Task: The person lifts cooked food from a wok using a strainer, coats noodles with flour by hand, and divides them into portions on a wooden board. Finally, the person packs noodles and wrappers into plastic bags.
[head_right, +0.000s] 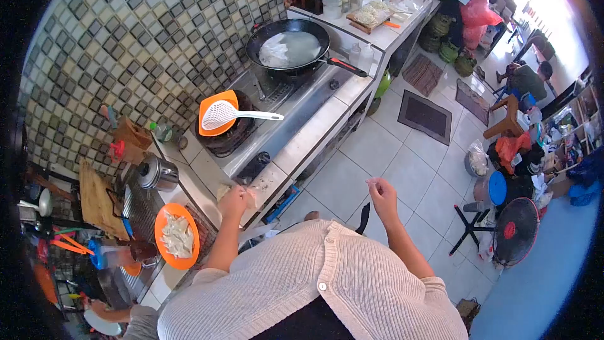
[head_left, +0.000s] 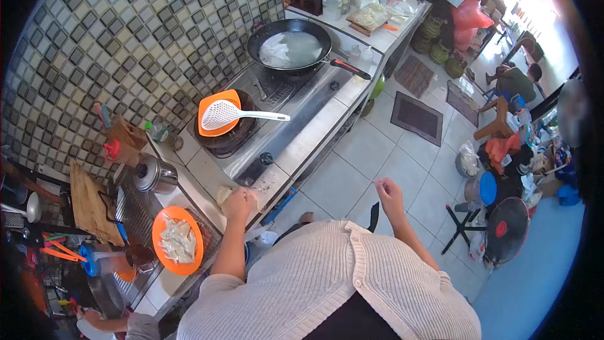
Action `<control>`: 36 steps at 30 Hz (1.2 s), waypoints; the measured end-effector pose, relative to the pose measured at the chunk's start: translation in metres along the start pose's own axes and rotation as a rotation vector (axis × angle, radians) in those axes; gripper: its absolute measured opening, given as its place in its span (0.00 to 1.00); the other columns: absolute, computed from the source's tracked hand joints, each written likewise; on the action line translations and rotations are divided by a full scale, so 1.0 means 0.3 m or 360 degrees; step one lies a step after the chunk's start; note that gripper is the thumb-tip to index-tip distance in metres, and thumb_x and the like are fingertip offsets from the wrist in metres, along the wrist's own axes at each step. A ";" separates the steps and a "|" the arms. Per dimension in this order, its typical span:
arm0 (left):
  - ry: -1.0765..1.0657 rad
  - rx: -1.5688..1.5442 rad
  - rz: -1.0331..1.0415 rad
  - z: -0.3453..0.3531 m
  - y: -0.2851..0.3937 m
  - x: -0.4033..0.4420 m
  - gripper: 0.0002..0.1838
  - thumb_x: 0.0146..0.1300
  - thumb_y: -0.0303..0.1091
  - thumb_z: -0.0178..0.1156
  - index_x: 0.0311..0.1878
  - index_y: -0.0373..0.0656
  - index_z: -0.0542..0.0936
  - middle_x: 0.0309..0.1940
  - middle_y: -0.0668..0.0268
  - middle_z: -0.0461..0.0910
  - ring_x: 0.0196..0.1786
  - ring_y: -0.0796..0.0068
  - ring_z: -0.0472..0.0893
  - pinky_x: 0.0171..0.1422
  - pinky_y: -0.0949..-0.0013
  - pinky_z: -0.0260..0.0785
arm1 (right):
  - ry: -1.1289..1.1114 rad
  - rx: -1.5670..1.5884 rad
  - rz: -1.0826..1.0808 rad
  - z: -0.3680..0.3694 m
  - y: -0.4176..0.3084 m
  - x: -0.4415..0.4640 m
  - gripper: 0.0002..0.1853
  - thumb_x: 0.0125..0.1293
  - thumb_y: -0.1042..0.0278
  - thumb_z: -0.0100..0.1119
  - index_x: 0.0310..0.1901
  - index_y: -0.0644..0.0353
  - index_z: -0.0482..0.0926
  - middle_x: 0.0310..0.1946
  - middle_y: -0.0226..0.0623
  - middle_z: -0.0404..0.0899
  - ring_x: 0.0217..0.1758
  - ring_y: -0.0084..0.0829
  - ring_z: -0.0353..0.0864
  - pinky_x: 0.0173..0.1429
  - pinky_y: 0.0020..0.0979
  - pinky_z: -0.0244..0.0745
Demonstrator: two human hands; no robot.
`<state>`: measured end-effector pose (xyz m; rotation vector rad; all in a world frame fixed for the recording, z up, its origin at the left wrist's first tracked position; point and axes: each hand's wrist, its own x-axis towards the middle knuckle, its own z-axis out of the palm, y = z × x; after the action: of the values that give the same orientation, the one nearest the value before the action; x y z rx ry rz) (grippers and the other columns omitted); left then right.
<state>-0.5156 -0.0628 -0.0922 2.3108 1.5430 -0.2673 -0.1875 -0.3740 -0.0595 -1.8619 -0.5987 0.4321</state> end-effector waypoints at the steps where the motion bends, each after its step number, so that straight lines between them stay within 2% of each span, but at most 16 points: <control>1: 0.0002 0.0002 -0.0007 0.011 -0.005 0.012 0.22 0.63 0.49 0.55 0.55 0.46 0.78 0.47 0.54 0.83 0.50 0.54 0.83 0.53 0.52 0.75 | -0.0019 -0.0036 0.0007 -0.003 -0.007 -0.003 0.08 0.68 0.68 0.59 0.39 0.62 0.83 0.20 0.20 0.67 0.24 0.14 0.62 0.28 0.23 0.58; 3: 0.0293 0.0178 -0.0035 0.033 -0.021 0.035 0.25 0.60 0.49 0.59 0.56 0.42 0.75 0.46 0.51 0.83 0.50 0.53 0.83 0.53 0.53 0.76 | -0.0048 -0.0064 0.0016 0.003 0.002 -0.006 0.08 0.68 0.68 0.59 0.39 0.62 0.83 0.20 0.21 0.68 0.24 0.14 0.62 0.28 0.23 0.59; 4: 0.0294 0.0184 -0.0042 0.026 -0.030 0.043 0.25 0.60 0.49 0.59 0.56 0.42 0.75 0.46 0.51 0.83 0.50 0.53 0.83 0.53 0.53 0.76 | -0.0067 -0.0051 0.0027 0.006 0.021 -0.006 0.09 0.68 0.67 0.58 0.40 0.62 0.83 0.21 0.21 0.69 0.25 0.14 0.63 0.29 0.23 0.58; 6: 0.0013 0.0244 -0.0209 0.004 -0.039 0.069 0.28 0.56 0.47 0.63 0.55 0.39 0.73 0.49 0.48 0.82 0.52 0.52 0.83 0.54 0.55 0.75 | -0.0085 -0.0037 0.0031 0.007 0.035 -0.005 0.10 0.68 0.65 0.58 0.41 0.63 0.83 0.22 0.21 0.70 0.26 0.14 0.63 0.29 0.23 0.58; 7: 0.0020 0.0241 -0.0207 0.016 -0.067 0.092 0.28 0.56 0.47 0.63 0.55 0.39 0.73 0.49 0.48 0.82 0.52 0.52 0.83 0.54 0.55 0.75 | -0.0090 -0.0054 0.0042 0.006 0.031 -0.002 0.09 0.67 0.67 0.58 0.40 0.63 0.83 0.21 0.21 0.70 0.25 0.14 0.63 0.29 0.22 0.58; 9: -0.0023 0.0129 -0.0286 0.052 -0.134 0.157 0.36 0.52 0.53 0.67 0.58 0.37 0.72 0.50 0.47 0.82 0.55 0.53 0.82 0.56 0.55 0.74 | -0.0084 -0.0068 0.0047 0.004 0.016 0.009 0.08 0.67 0.69 0.59 0.40 0.62 0.84 0.20 0.21 0.69 0.24 0.14 0.62 0.28 0.22 0.59; 13: -0.0206 0.0081 -0.0180 0.026 -0.138 0.132 0.41 0.52 0.57 0.65 0.62 0.36 0.71 0.51 0.46 0.81 0.58 0.54 0.80 0.60 0.55 0.72 | -0.0092 -0.0058 0.0067 0.013 -0.017 0.010 0.08 0.67 0.68 0.59 0.41 0.62 0.84 0.20 0.22 0.70 0.24 0.14 0.63 0.29 0.22 0.59; 16: -0.0185 0.0260 -0.0243 -0.031 -0.034 0.064 0.37 0.56 0.55 0.60 0.62 0.36 0.73 0.51 0.46 0.82 0.58 0.55 0.80 0.62 0.56 0.71 | -0.0117 -0.0020 0.0066 0.020 -0.014 0.010 0.09 0.67 0.67 0.59 0.41 0.62 0.84 0.20 0.22 0.69 0.24 0.15 0.62 0.29 0.22 0.59; 18: -0.0325 0.0373 -0.0260 -0.033 -0.018 0.060 0.28 0.58 0.50 0.56 0.57 0.41 0.80 0.52 0.49 0.82 0.59 0.56 0.80 0.62 0.57 0.70 | -0.0133 -0.0005 0.0073 0.014 -0.006 0.008 0.09 0.67 0.67 0.59 0.41 0.62 0.84 0.20 0.21 0.68 0.24 0.15 0.62 0.29 0.23 0.59; 19: -0.0320 0.0375 -0.0253 -0.015 -0.030 0.073 0.28 0.58 0.50 0.56 0.57 0.41 0.80 0.52 0.49 0.82 0.59 0.56 0.80 0.62 0.57 0.70 | -0.0143 -0.0002 0.0082 0.012 0.003 0.010 0.09 0.67 0.67 0.59 0.41 0.62 0.84 0.20 0.21 0.68 0.24 0.15 0.62 0.28 0.23 0.58; 21: -0.0315 0.0446 -0.0204 0.008 -0.069 0.104 0.23 0.56 0.47 0.55 0.50 0.44 0.85 0.51 0.54 0.83 0.56 0.57 0.81 0.58 0.56 0.73 | -0.0153 0.0001 0.0089 0.007 0.022 0.015 0.09 0.67 0.67 0.59 0.41 0.62 0.84 0.19 0.21 0.67 0.24 0.15 0.61 0.28 0.23 0.58; 24: -0.0372 0.0559 -0.0187 -0.004 -0.119 0.122 0.21 0.56 0.43 0.54 0.49 0.44 0.85 0.51 0.54 0.83 0.56 0.57 0.81 0.57 0.56 0.72 | -0.0115 0.0012 0.0083 -0.006 0.050 0.018 0.09 0.67 0.67 0.59 0.41 0.62 0.84 0.19 0.21 0.67 0.24 0.15 0.61 0.28 0.23 0.58; 31: -0.0448 0.0647 -0.0105 -0.242 -0.101 0.038 0.19 0.57 0.41 0.54 0.47 0.46 0.85 0.50 0.56 0.83 0.55 0.57 0.82 0.55 0.57 0.73 | -0.0071 0.0010 0.0115 -0.019 0.050 0.024 0.11 0.68 0.64 0.58 0.40 0.63 0.84 0.21 0.20 0.69 0.25 0.15 0.63 0.29 0.23 0.58; 33: -0.0407 0.0448 0.0212 -0.302 -0.053 -0.014 0.17 0.59 0.44 0.54 0.42 0.45 0.85 0.41 0.58 0.86 0.46 0.56 0.84 0.48 0.57 0.74 | -0.0083 -0.0017 0.0120 -0.014 0.046 0.032 0.11 0.68 0.64 0.58 0.40 0.63 0.84 0.21 0.20 0.68 0.25 0.14 0.63 0.28 0.23 0.58; 34: -0.0415 0.0446 0.0207 -0.328 -0.019 -0.031 0.17 0.59 0.44 0.54 0.42 0.45 0.85 0.41 0.58 0.86 0.46 0.56 0.84 0.48 0.57 0.74 | -0.0079 -0.0037 0.0125 -0.009 0.040 0.038 0.11 0.68 0.64 0.57 0.40 0.63 0.84 0.21 0.19 0.68 0.25 0.14 0.62 0.28 0.23 0.57; 36: -0.0549 -0.0051 0.0337 -0.365 0.061 -0.055 0.18 0.61 0.48 0.53 0.43 0.46 0.84 0.37 0.55 0.84 0.43 0.57 0.84 0.46 0.56 0.73 | -0.0090 -0.0060 0.0134 0.008 0.042 0.049 0.11 0.69 0.64 0.57 0.40 0.63 0.84 0.22 0.19 0.68 0.25 0.14 0.62 0.29 0.23 0.56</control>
<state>-0.5089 -0.0409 0.0176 2.2357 1.1200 -0.5478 -0.1744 -0.3671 -0.0723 -1.9209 -0.5713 0.5334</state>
